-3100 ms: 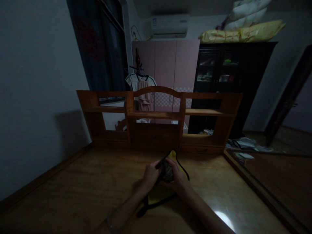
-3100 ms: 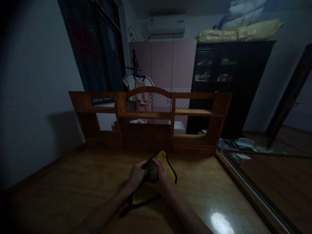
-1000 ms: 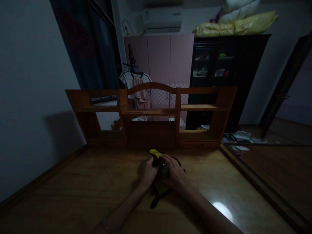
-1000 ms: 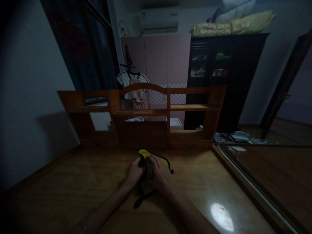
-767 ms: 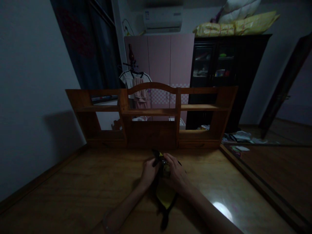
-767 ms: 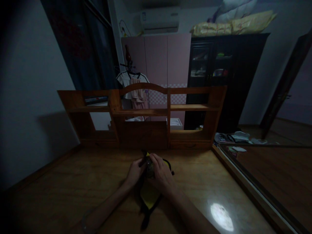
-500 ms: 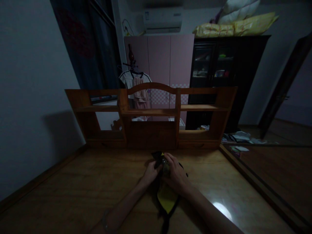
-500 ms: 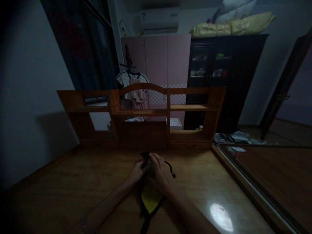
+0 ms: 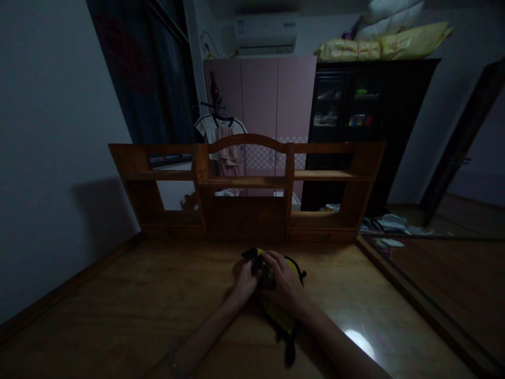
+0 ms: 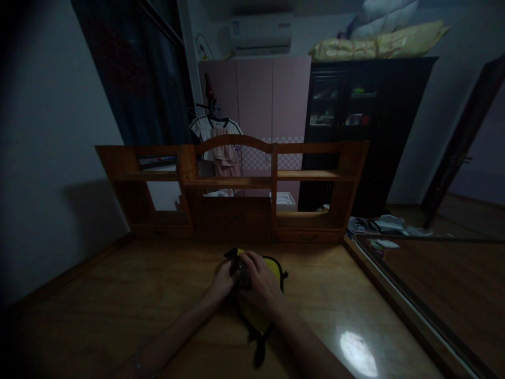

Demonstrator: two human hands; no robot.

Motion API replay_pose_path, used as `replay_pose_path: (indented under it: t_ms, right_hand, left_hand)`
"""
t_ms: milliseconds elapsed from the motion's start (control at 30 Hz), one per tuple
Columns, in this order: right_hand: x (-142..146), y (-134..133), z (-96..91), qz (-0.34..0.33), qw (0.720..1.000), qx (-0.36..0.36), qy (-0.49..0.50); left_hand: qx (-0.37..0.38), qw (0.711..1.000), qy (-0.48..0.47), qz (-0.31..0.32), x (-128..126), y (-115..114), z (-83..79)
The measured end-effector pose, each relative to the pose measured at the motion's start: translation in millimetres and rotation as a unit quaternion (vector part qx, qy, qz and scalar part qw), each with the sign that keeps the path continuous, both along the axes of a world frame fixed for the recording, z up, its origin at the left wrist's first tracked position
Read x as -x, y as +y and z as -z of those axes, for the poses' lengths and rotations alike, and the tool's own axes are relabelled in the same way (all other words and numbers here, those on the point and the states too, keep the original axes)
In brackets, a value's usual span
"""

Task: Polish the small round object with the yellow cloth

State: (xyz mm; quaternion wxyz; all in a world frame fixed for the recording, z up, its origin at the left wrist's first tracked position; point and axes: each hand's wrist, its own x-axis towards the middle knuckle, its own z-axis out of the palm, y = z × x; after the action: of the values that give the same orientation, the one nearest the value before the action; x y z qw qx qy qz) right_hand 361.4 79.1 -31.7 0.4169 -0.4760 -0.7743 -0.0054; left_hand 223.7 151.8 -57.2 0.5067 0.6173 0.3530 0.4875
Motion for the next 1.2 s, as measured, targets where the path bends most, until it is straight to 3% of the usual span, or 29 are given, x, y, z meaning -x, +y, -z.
replay_pose_path:
  t_ms: [167,300,433,567,700,900,1000,1200]
  right_hand:
    - [2,-6,-7.4,-0.029,0.998,0.036,0.041]
    - [0,-13,-10.0,-0.075,0.996,0.044,0.032]
    - [-2,-9,-3.8,-0.069,0.996,0.039,0.028]
    - [-3,-1,4.0,-0.025,0.999,0.034,0.016]
    - [-3,2,7.4,0.007,0.999,0.032,0.001]
    - [-4,3,7.7,0.034,0.999,0.018,0.009]
    - [-7,4,8.1,0.026,0.999,-0.003,0.021]
    - [-8,6,10.6,0.02,0.999,-0.014,0.042]
  left_hand:
    - [-0.06,0.991,0.101,-0.07,6,-4,-7.0]
    - [-0.084,0.985,0.132,-0.074,10,-6,-10.6]
    - [-0.095,0.982,0.14,-0.088,10,-3,-8.3]
    - [-0.109,0.983,0.135,-0.066,7,0,-3.1]
    - [-0.077,0.992,0.094,-0.04,3,3,0.6]
    - [0.051,0.997,-0.062,0.015,2,14,11.1]
    - [0.097,0.992,-0.061,0.053,1,17,16.0]
    - [-0.004,0.998,0.049,0.048,1,10,6.7]
